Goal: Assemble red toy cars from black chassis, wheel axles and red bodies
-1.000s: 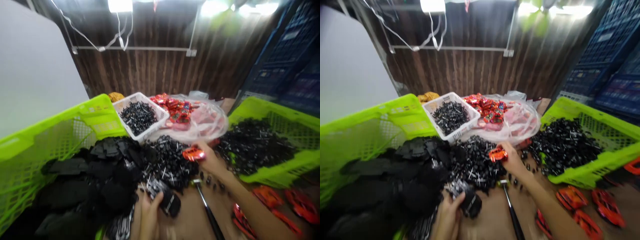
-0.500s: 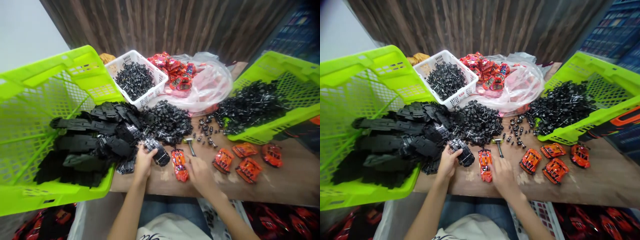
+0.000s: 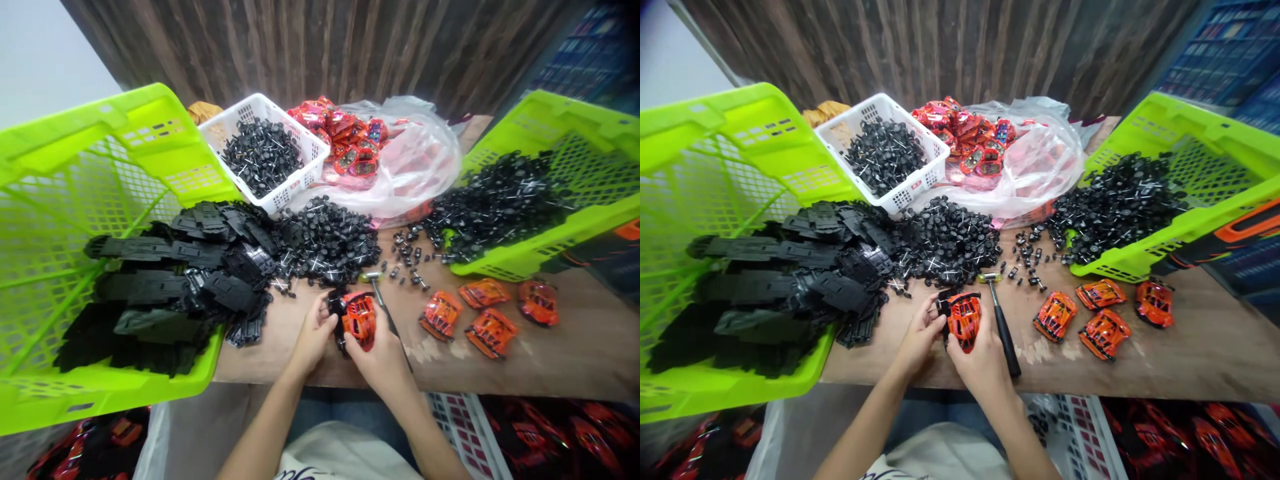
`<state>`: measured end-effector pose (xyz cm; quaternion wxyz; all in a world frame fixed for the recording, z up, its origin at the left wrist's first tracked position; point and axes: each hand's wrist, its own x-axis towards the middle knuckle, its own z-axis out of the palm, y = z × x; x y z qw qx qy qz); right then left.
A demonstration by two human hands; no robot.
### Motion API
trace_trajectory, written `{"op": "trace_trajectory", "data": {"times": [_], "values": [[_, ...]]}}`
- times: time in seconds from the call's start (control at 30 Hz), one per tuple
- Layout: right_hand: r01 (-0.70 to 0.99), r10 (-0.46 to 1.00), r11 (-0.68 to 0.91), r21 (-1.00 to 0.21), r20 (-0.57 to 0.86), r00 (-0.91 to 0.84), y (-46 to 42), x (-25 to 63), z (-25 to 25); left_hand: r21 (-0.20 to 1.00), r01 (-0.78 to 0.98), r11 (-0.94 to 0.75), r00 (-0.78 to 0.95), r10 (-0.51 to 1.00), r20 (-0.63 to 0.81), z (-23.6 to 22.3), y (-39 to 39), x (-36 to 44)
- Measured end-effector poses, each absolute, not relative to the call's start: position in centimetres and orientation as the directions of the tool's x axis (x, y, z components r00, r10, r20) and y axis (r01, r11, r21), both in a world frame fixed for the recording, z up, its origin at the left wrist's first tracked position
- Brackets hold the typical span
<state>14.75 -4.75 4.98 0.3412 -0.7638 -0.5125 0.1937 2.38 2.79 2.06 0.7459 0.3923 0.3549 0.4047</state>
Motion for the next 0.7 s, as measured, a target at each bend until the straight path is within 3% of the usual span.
{"op": "trace_trajectory", "data": {"times": [0.27,0.53,0.63,0.7], "values": [[0.695,0.928,-0.216,-0.685,0.077,0.364,-4.3,15.0,4.1,0.858,-0.37,0.356,0.493,0.858,-0.144,1.7,1.6,4.1],[0.736,0.895,-0.224,-0.639,0.163,0.414,-4.8,14.2,2.6,0.862,-0.394,0.318,0.453,0.884,-0.119,2.4,0.9,4.0],[0.655,0.938,-0.168,-0.737,0.084,0.336,-5.1,15.0,2.8,0.921,-0.328,0.211,0.429,0.902,-0.054,2.8,0.8,3.9],[0.482,0.978,-0.074,-0.873,0.03,0.206,-5.0,16.2,3.5,0.942,-0.278,0.186,0.434,0.9,-0.05,2.9,0.9,3.7]]}}
